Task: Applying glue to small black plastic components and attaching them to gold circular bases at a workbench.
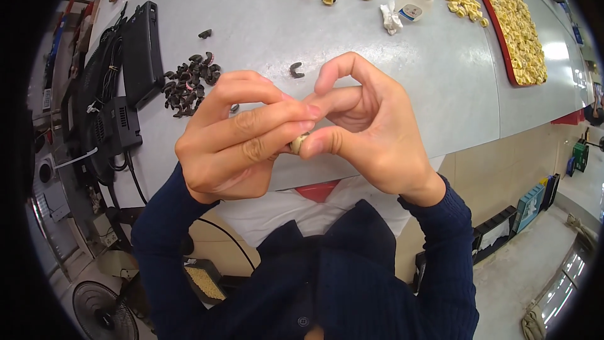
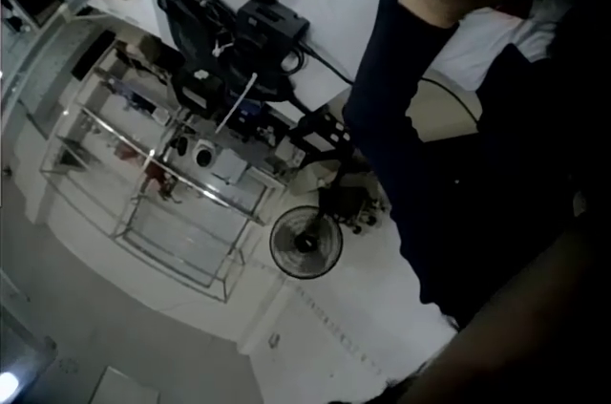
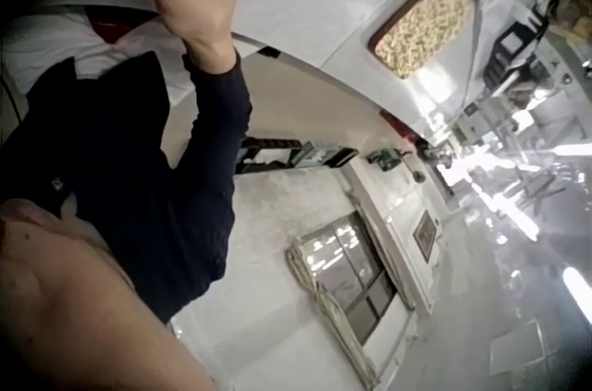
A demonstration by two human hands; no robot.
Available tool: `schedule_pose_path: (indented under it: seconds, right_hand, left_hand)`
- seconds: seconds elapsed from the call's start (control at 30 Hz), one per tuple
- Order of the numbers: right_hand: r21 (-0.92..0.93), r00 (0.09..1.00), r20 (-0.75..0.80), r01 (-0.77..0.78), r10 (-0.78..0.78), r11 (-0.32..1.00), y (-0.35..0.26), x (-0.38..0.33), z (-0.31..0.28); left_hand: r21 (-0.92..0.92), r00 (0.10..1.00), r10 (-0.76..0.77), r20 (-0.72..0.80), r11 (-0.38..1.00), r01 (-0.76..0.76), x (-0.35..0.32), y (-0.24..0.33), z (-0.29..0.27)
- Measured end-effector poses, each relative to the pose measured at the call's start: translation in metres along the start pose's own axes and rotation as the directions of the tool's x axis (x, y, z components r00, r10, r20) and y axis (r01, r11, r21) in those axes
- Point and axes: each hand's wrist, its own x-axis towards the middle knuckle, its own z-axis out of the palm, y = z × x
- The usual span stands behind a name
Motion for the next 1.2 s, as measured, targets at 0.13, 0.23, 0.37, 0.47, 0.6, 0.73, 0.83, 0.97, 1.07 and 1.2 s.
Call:
schedule_pose_path:
  seconds: [0.13, 0.23, 0.37, 0.47, 0.6, 0.73, 0.83, 0.97, 1.07, 1.2]
  right_hand:
    - [-0.004, 0.997, -0.012, -0.077, 0.077, 0.997, -0.007, 0.003, 0.003]
    - [-0.131, 0.998, -0.046, 0.026, -0.032, 0.991, -0.017, 0.012, -0.001]
    - [-0.473, 0.928, -0.167, 0.221, -0.333, 0.853, -0.023, 0.031, -0.012]
    - [-0.642, 0.892, -0.153, 0.238, -0.425, 0.729, -0.012, 0.038, -0.023]
    - [-0.822, 0.75, -0.165, 0.255, -0.641, 0.509, -0.014, 0.028, -0.025]
    - [-0.957, 0.547, -0.132, 0.147, -0.827, 0.25, -0.026, 0.013, -0.081]
    - [-0.995, 0.59, -0.103, -0.065, -0.801, 0.08, -0.042, 0.02, -0.118]
    - [-0.979, 0.696, 0.055, -0.104, -0.716, -0.177, -0.056, 0.031, -0.16]
    - [-0.981, 0.723, 0.068, -0.075, -0.688, -0.176, -0.057, 0.042, -0.165]
    - [-0.988, 0.78, 0.02, -0.081, -0.625, -0.132, -0.064, 0.047, -0.164]
  left_hand:
    - [0.056, 0.999, 0.033, 0.014, 0.998, -0.033, -0.001, -0.004, -0.001]
    - [0.123, 0.999, 0.046, 0.024, 0.991, -0.049, 0.009, -0.02, -0.005]
    - [0.212, 0.964, -0.266, -0.022, 0.941, 0.264, 0.018, -0.019, -0.005]
    - [0.27, 0.948, -0.301, 0.102, 0.926, 0.265, 0.011, -0.028, -0.002]
    - [0.262, 0.918, -0.362, 0.161, 0.913, 0.313, 0.003, -0.031, -0.005]
    - [0.245, 0.906, -0.395, 0.149, 0.903, 0.353, 0.006, -0.03, 0.0]
    - [0.25, 0.899, -0.413, 0.143, 0.894, 0.371, 0.008, -0.028, 0.0]
    - [0.235, 0.907, -0.398, 0.14, 0.903, 0.36, 0.009, -0.032, 0.003]
    - [0.238, 0.909, -0.393, 0.142, 0.905, 0.353, 0.007, -0.031, 0.002]
    - [0.2, 0.897, -0.424, 0.12, 0.896, 0.397, 0.008, -0.027, 0.001]
